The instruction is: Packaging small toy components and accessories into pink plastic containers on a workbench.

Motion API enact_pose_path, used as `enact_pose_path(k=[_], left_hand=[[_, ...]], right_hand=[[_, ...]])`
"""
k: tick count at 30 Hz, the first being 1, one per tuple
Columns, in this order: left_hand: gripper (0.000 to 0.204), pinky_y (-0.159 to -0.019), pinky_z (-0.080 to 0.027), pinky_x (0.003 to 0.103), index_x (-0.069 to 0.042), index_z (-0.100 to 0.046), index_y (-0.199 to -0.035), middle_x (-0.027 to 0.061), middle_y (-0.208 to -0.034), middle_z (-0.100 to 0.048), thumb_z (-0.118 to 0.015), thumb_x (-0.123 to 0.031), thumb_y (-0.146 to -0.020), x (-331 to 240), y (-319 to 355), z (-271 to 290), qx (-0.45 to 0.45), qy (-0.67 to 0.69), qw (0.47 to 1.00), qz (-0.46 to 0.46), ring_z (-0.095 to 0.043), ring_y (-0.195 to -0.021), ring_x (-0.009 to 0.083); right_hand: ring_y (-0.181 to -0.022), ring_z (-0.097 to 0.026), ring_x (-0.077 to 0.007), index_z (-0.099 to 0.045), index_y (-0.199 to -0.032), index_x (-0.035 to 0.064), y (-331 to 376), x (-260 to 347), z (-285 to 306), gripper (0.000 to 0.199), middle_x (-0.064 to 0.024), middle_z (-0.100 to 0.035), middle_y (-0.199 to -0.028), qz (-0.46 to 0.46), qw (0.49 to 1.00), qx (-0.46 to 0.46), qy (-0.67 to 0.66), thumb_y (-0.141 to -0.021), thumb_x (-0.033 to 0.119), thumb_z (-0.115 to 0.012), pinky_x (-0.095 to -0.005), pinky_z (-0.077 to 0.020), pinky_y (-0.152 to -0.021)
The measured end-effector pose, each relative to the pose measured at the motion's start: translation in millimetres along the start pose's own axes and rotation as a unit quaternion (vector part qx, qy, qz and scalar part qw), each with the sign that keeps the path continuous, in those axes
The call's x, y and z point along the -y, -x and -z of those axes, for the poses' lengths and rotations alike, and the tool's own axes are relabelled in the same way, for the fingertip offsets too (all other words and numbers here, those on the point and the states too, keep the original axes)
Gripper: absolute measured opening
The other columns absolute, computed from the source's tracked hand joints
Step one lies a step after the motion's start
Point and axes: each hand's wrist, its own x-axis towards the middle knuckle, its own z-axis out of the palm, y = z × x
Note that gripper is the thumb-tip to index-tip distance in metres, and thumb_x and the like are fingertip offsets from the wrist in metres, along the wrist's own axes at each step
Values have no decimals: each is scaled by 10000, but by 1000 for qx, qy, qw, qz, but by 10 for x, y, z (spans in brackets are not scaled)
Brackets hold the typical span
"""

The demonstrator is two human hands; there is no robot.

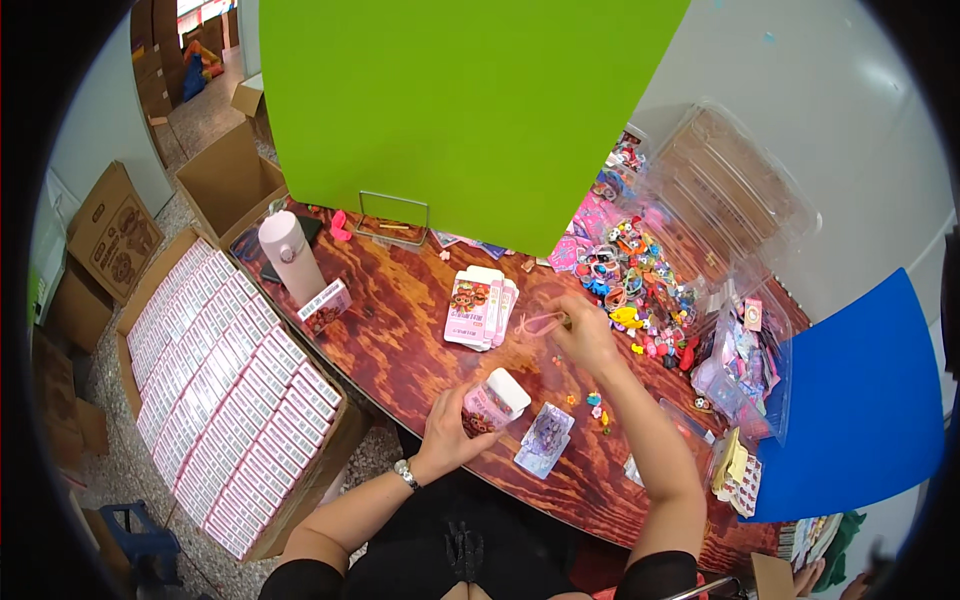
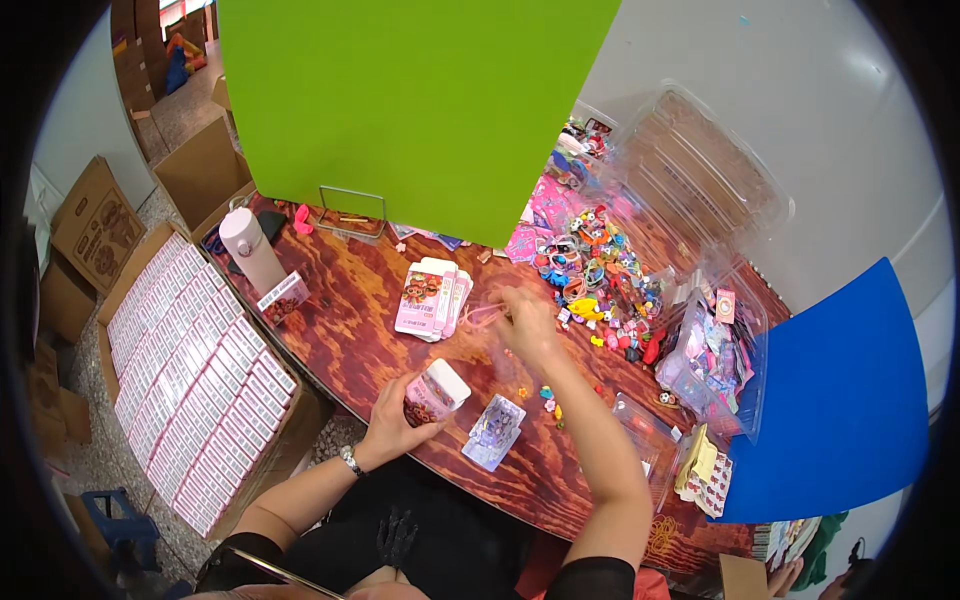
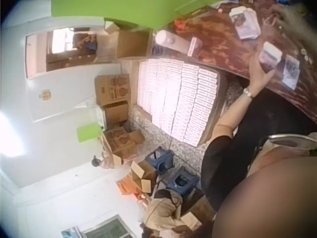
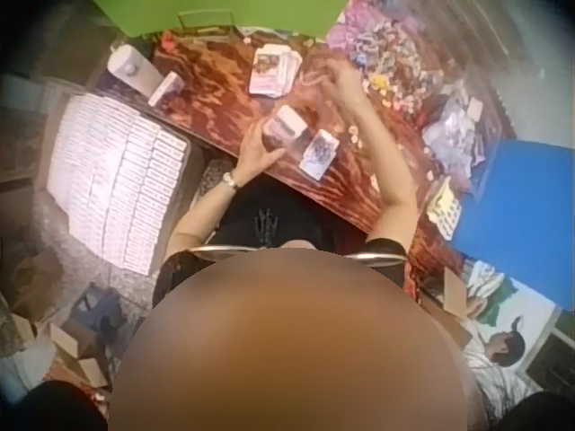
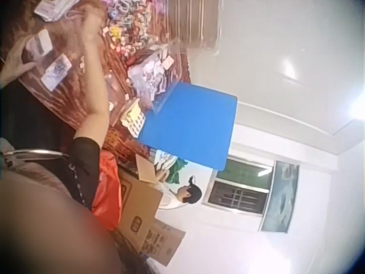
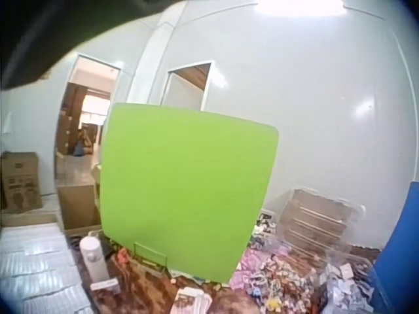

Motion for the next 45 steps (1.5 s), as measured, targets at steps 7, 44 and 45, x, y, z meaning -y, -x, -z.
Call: enact_pose_path(k=[7, 44, 45], left_hand=[[873, -950, -503, 444, 45, -491, -1329, 239, -1174, -609, -897, -394, -693, -109, -58, 112, 45, 20, 997, 66, -620, -1103, 387], [843, -959, -504, 381, 16, -450, -1408, 152, -1226, -599, -889, -191, -719, -87, -92, -28, 38, 57, 997, -27, -614, -1114, 256], [850, -962, -502, 372, 22, -440, -1418, 147, -1230, -600, -885, -177, -722, -170, -91, 11, 56, 12, 997, -51, -612, -1115, 241]], right_hand=[[-816, -653, -310, -680, -1064, 70, 388, 715, 276, 324, -115, -642, -923, 181, 983, -15, 25, -752, -17, -689, -392, -552, -704], [-1078, -673, -268, -625, -1315, 65, 1163, 614, 1287, 427, -117, -720, -1138, 56, 998, -24, -7, -893, 38, -689, -379, -543, -908], [-1011, -700, -236, -631, -1302, 52, 1278, 500, 1514, 394, -110, -727, -1124, -2, 999, -51, -2, -912, 21, -676, -351, -565, -849]])
